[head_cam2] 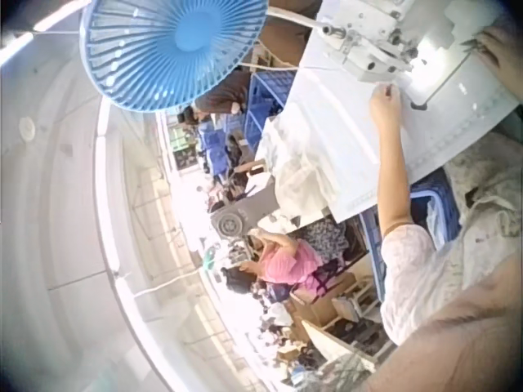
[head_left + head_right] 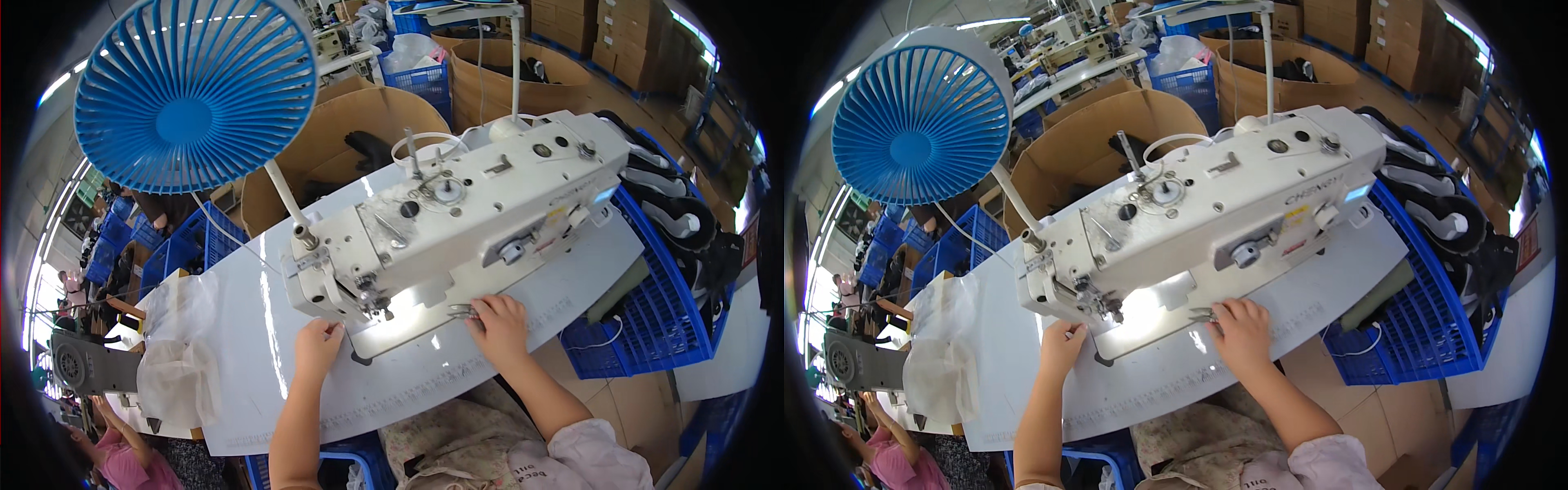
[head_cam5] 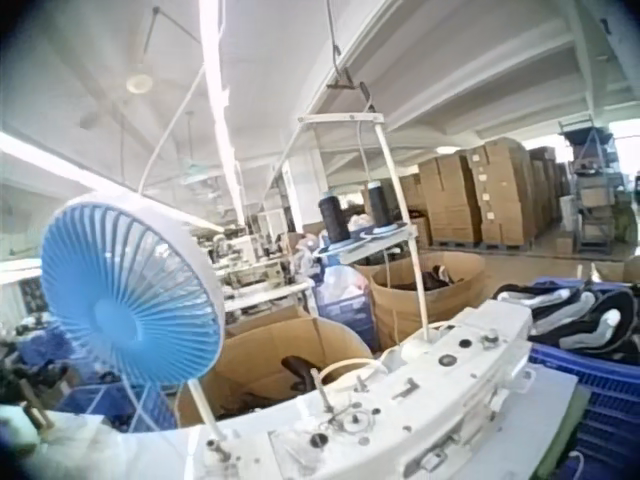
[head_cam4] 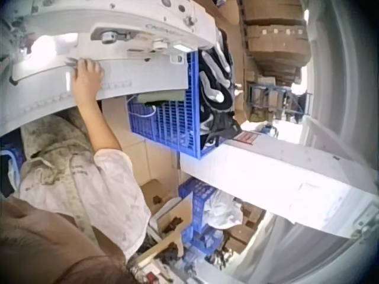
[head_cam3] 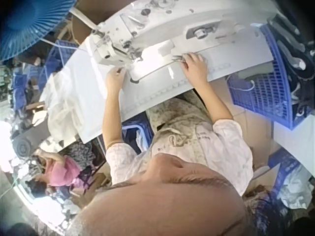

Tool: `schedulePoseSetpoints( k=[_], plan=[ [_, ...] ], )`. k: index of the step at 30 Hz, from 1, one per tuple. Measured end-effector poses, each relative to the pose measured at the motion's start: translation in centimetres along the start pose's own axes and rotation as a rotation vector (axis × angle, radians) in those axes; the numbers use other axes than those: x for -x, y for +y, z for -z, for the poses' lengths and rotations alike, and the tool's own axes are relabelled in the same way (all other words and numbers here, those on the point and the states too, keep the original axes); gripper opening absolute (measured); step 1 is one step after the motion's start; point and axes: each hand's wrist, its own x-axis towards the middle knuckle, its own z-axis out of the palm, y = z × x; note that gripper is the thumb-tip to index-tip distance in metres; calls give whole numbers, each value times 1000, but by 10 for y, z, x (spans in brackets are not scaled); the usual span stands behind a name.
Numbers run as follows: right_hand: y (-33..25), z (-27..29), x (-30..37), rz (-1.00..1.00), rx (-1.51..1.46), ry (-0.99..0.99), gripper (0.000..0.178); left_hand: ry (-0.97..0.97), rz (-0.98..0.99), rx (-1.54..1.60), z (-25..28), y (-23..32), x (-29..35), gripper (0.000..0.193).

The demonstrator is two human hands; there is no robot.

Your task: The person takes shoe uppers from a crate, stitches them on a sewing machine, and trims threads using thread snips.

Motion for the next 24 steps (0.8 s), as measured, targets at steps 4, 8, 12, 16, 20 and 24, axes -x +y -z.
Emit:
schedulePoseSetpoints(
  k=[4, 8, 12, 16, 20, 24],
  plan=[
    [24, -1, 10, 41, 124, 68, 32, 40, -204, 16, -32, 30, 18, 18],
    [20, 0, 12, 126, -215, 150, 26, 172, -339, -22, -41, 25, 46, 9],
    [66, 85, 7, 104, -267, 411, 17, -108, -159, -48, -46, 45, 78, 31],
    [165, 233, -13, -175, 305, 925, 39, 27, -237, -70, -45, 63, 113, 22],
    [282, 309, 3, -452, 167, 1093, 54, 39, -321, -57, -71, 76, 111, 24],
    [321, 322, 23, -482, 332, 966, 44, 65, -304, -57, -61, 64, 117, 27]
  ],
)
